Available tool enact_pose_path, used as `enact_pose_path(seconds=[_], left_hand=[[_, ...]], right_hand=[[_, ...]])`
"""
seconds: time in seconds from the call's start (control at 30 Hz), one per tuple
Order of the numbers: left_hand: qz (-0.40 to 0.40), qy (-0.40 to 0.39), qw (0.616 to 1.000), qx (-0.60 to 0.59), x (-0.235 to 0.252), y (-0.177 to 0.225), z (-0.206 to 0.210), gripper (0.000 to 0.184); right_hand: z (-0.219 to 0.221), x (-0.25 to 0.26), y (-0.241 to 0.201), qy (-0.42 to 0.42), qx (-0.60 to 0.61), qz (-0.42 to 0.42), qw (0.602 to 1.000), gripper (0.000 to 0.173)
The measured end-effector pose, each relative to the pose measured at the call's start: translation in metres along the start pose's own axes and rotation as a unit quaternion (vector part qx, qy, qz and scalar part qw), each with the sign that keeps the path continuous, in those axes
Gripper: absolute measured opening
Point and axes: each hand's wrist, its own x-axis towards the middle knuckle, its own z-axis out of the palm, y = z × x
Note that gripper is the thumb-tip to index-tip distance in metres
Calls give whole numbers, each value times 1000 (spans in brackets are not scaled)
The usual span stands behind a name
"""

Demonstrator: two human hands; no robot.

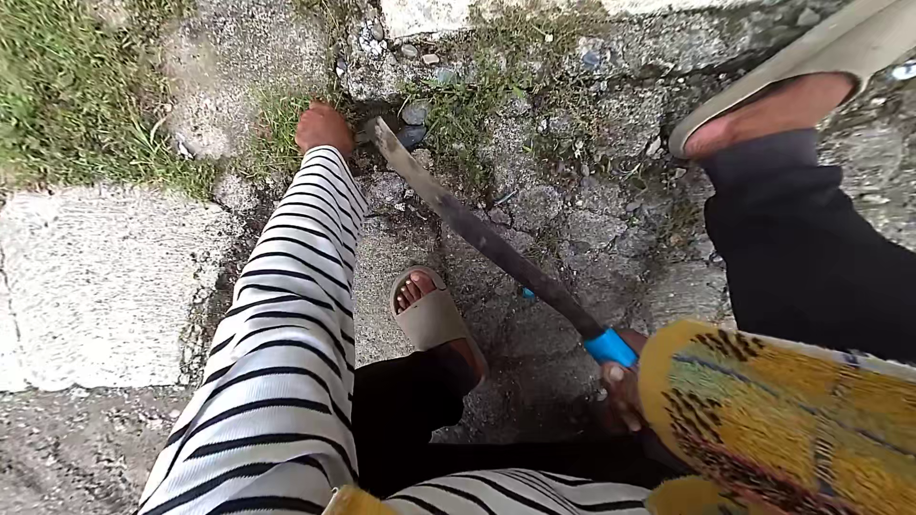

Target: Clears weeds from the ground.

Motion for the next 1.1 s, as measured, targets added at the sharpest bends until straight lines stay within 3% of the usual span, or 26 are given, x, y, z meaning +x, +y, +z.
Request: enact_pose_path(seconds=[0.07,0.1,0.13,0.17,0.27,0.33,0.47,0.63,0.77,0.87,0.97,1.1], left_hand=[[20,-32,999,21,2,-5,-9,50],[31,-44,998,31,5,-8,-12,46],[39,-52,997,40,7,-11,-14,44],[48,-57,996,46,9,-14,-15,42],[80,-77,994,12,17,-30,-16,41],[77,-76,992,-69,27,-43,-11,43],[29,-70,980,-185,31,-51,-4,47],[30,-56,984,-169,25,-46,1,50],[32,-8,992,-119,5,-17,2,61],[10,18,995,-100,7,-16,-1,70],[5,3,999,-42,7,-2,0,67],[37,-25,998,39,8,0,4,44]], right_hand=[[10,18,3,1,-157,-122,980,43],[18,26,-2,4,-256,-186,949,52],[30,30,-17,18,-336,-219,916,57],[39,30,-35,16,-375,-197,906,57],[50,25,-78,-27,-257,14,966,37],[58,27,-82,-37,-126,98,986,23],[99,17,-64,-31,22,134,990,26],[115,27,-43,-48,59,161,984,34],[85,36,-10,-44,86,187,978,40],[72,68,-4,-60,38,188,980,45],[75,95,-9,-80,3,160,984,42],[67,98,-6,-69,8,138,988,36]])
